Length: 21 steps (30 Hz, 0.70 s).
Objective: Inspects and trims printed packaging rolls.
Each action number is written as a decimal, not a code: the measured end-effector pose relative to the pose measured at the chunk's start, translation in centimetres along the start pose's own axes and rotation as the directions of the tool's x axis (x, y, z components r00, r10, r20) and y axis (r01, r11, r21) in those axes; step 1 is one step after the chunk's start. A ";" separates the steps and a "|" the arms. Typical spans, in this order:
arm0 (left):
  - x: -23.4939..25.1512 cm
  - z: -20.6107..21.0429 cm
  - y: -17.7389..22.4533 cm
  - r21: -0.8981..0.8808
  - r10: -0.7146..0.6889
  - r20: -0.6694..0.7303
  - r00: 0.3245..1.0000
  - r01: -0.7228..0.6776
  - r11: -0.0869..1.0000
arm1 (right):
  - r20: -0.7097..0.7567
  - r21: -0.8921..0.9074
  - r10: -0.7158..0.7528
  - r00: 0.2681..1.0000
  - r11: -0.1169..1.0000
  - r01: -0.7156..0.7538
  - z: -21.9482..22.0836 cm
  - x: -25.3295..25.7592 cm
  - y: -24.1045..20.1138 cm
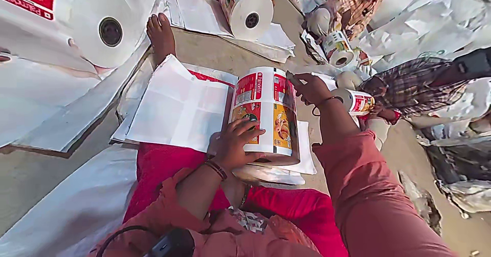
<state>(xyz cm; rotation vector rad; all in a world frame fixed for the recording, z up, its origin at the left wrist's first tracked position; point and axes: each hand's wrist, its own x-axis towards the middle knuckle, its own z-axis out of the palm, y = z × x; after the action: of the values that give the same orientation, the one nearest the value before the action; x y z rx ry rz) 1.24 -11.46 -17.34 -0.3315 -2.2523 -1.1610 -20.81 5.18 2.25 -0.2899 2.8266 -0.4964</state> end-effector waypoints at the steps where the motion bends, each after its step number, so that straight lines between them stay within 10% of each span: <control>1: 0.1 0.1 0.0 0.001 0.007 -0.006 1.000 -0.007 1.000 | 0.004 -0.016 -0.002 1.000 1.000 0.002 -0.1 -0.1 -0.2; 21: 0.3 -0.7 0.6 0.036 0.081 -0.030 0.996 -0.080 0.996 | 0.100 -0.095 0.045 0.994 0.995 -0.035 1.7 -12.5 0.1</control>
<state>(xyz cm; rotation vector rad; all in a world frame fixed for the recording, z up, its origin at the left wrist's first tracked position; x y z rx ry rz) 1.54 -11.65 -16.44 -0.3840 -2.2083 -1.0769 -8.54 7.73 3.38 -0.2678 2.7538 -0.3324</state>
